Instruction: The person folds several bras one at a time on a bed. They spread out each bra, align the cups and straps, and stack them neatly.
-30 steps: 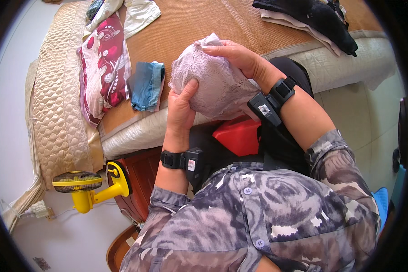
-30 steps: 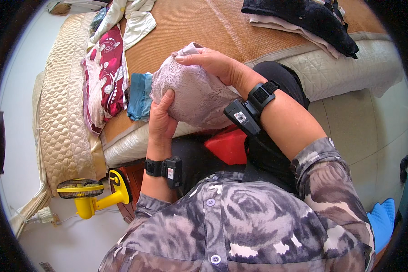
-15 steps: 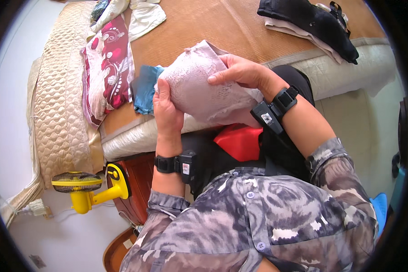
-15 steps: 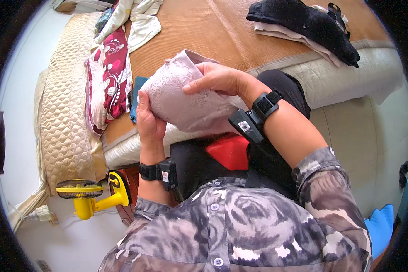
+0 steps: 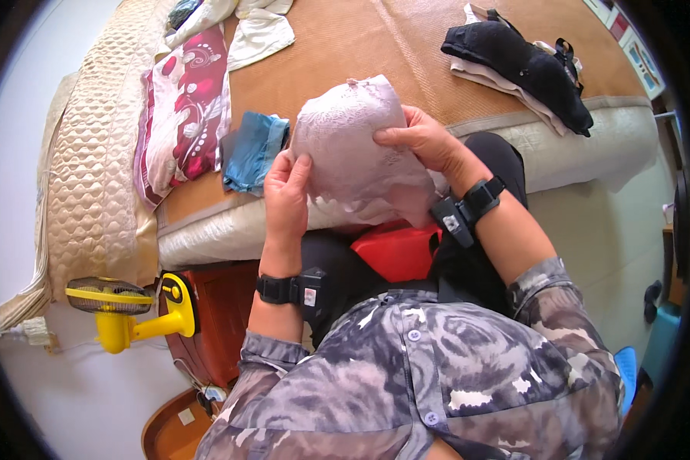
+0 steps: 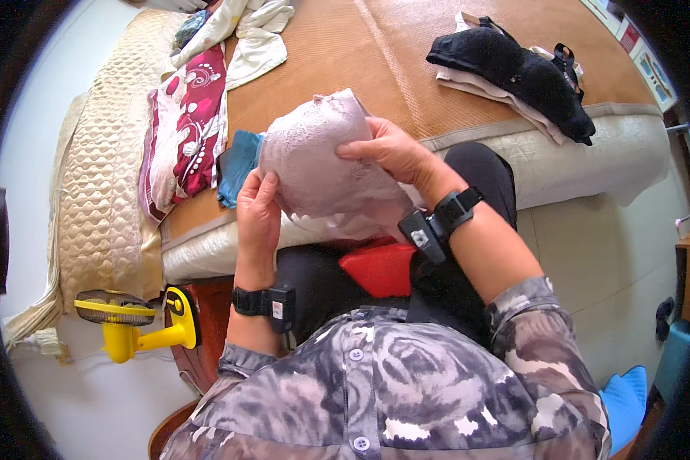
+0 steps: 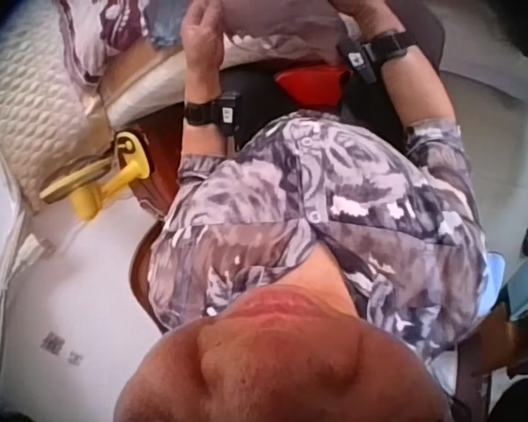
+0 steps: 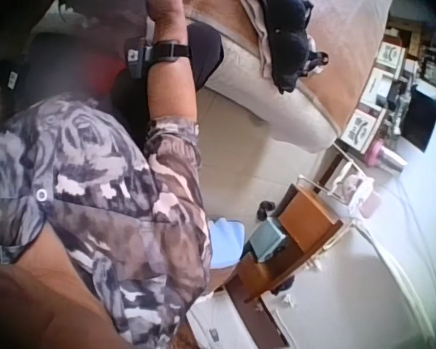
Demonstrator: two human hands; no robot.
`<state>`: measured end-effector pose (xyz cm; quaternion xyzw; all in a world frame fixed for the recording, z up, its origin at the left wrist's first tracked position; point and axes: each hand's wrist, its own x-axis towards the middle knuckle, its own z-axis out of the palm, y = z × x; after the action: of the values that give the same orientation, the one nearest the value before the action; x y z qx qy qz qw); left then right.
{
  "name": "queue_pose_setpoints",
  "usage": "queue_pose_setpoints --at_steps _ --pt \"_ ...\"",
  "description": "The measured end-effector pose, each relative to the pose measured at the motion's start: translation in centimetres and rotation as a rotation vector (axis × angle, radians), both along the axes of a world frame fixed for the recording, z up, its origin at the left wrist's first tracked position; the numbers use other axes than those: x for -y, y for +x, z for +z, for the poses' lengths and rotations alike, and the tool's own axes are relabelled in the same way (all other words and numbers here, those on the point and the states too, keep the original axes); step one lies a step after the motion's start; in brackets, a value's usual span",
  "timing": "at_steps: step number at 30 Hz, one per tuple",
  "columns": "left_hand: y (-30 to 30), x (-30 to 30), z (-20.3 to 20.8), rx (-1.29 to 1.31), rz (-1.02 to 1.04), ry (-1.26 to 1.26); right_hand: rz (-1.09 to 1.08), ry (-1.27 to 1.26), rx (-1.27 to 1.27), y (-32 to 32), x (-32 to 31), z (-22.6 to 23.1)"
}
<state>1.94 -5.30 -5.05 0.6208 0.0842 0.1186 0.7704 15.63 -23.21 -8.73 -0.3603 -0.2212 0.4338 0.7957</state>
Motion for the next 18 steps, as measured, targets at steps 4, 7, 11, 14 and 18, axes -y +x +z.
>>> queue_pose_setpoints --at_steps 4,7,11,14,18 --pt "0.4 0.2 -0.4 -0.007 0.320 0.177 -0.145 0.068 -0.134 -1.7 -0.6 0.1" --pt "0.9 1.1 -0.5 0.055 0.445 0.353 -0.134 0.101 -0.229 -1.1 -0.4 -0.4" --pt "1.6 1.8 -0.4 0.078 0.403 0.537 -0.142 0.080 -0.193 -0.7 -0.7 -2.4" --pt "2.7 2.5 0.8 0.054 0.395 0.721 -0.269 -0.207 0.505 -1.3 -1.3 -3.4" --pt "4.5 -0.2 -0.7 -0.076 0.433 0.733 -0.162 -0.082 0.860 -2.4 -2.1 -3.8"
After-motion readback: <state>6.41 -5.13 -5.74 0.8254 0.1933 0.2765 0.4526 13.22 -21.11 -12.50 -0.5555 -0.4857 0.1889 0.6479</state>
